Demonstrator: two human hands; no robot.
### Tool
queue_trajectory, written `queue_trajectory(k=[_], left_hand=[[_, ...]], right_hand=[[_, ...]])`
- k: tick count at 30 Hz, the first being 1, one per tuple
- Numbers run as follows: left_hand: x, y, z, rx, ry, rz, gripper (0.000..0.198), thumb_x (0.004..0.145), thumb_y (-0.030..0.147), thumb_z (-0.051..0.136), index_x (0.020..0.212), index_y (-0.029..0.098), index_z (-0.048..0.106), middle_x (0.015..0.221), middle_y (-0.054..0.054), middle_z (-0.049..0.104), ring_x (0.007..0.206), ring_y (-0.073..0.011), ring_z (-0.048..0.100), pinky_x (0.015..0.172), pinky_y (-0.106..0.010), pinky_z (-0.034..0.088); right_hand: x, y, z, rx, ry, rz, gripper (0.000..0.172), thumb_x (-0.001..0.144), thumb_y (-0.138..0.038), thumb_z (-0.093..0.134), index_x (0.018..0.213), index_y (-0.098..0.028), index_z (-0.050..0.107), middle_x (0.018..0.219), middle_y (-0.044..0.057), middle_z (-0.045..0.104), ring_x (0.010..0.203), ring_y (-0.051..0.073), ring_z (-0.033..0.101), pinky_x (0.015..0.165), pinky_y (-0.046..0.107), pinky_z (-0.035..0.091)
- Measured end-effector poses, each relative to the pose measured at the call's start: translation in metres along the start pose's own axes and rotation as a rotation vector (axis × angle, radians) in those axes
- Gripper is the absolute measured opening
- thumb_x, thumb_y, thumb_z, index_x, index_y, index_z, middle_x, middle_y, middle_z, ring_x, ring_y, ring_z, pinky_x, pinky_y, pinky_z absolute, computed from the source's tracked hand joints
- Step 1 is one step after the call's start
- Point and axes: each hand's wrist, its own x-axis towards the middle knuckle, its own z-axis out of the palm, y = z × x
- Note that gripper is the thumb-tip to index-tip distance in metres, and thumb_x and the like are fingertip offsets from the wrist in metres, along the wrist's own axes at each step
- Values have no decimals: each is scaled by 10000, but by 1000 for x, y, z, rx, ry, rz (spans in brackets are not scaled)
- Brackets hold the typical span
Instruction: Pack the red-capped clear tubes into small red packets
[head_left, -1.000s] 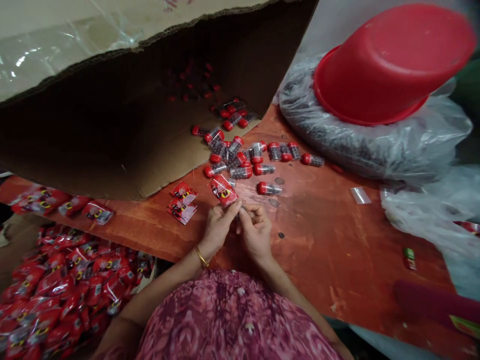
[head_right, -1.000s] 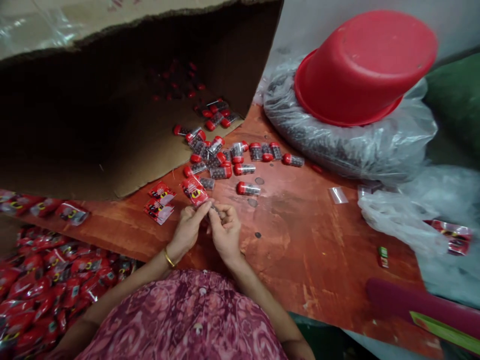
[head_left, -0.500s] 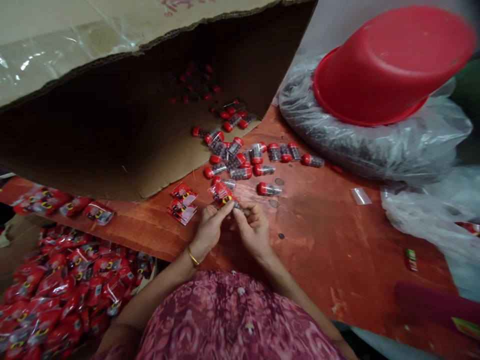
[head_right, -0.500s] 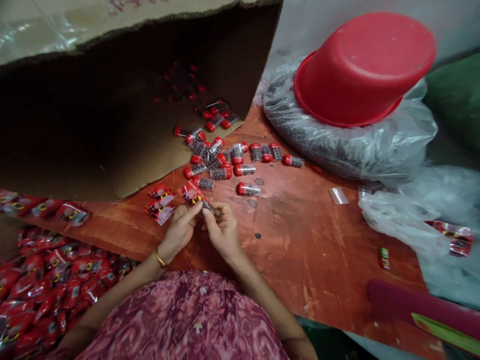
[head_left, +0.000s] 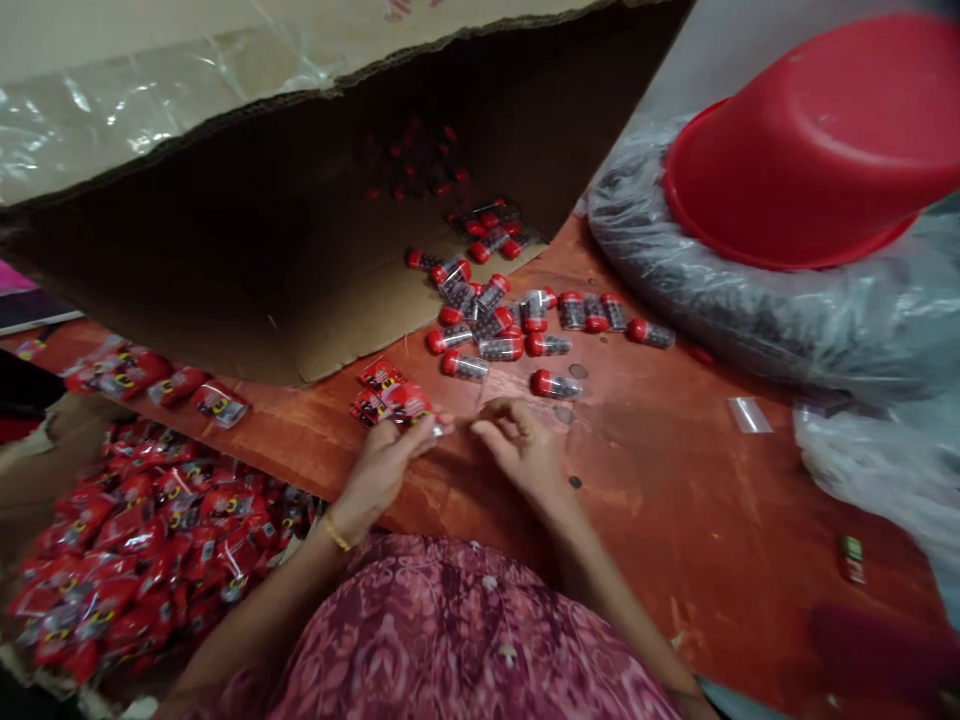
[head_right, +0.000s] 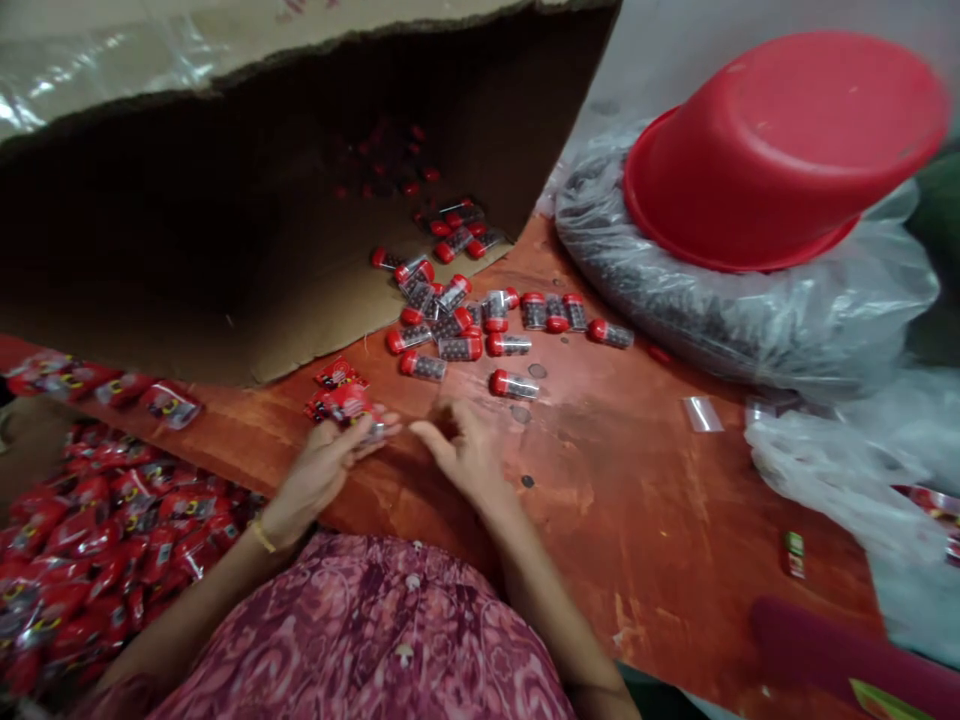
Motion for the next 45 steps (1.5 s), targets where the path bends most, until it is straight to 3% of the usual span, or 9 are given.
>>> queue_trajectory(k=[3,5,7,10,13,16,18,24,45], left_hand=[[-28,26,-78,321,400,34,433,607,547,668,805,162,644,784,-46,700,786,-211,649,790,-353,491],[-55,43,-137,751,776,-97,315,679,516,584,715,204,612,649,19,658,851,-236,637,783,-380,486],[-83,55,-186,935,962,-264,218,601,354,668,542,196,530,420,15,504,947,-377,589,821,-534,424],[-105,55,-216,1428,1164,-398,183,648,366,618,680,187,599,618,-61,636,1075,-438,519,825,-575,397],[-90,39,-191,1379,1116,-86,338,742,447,537,940,198,651,907,-70,708,971,-329,607,788,-463,466],[-42,21,-136,1222,769,540,317,806,471,469,869,245,683,991,16,708,1034,-222,605,936,-384,424],[-5,15,-101,1243,585,637,309,803,465,504,859,234,702,1038,-34,702,1102,-237,572,1001,-399,373],[59,13,-57,1438,392,517,287,748,456,609,920,255,720,1310,-74,541,1290,-336,379,1062,-543,226],[70,6,-47,1463,448,491,282,859,389,462,928,281,713,1278,-32,572,1290,-299,380,1060,-552,183]], right_hand=[[17,31,-31,-541,147,-56,354,862,-411,443,1036,-139,589,1058,171,629,995,288,548,881,471,413],[21,53,-46,-728,161,-44,391,881,-384,409,1088,-100,581,1133,205,603,1062,313,521,901,484,397],[16,67,-48,-801,126,-70,394,897,-373,393,1118,-102,575,1148,191,606,1075,303,522,896,457,406],[1,68,-35,-813,71,-140,391,908,-379,382,1142,-125,565,1150,165,611,1091,288,518,902,432,408],[-11,57,-13,-805,87,-163,439,900,-405,389,1184,-100,526,1208,204,557,1145,316,475,922,476,391],[-14,45,0,-767,143,-183,474,884,-425,407,1199,-85,501,1280,242,475,1208,350,409,937,532,365],[-14,40,2,-729,159,-196,438,885,-411,409,1180,-105,512,1299,235,453,1229,351,387,941,541,359],[-23,34,-6,-644,173,-197,337,884,-365,431,1117,-154,553,1267,189,488,1218,322,407,953,526,364],[-25,16,4,-522,161,-308,237,875,-303,465,996,-193,637,1116,121,634,1136,276,507,958,501,365]])
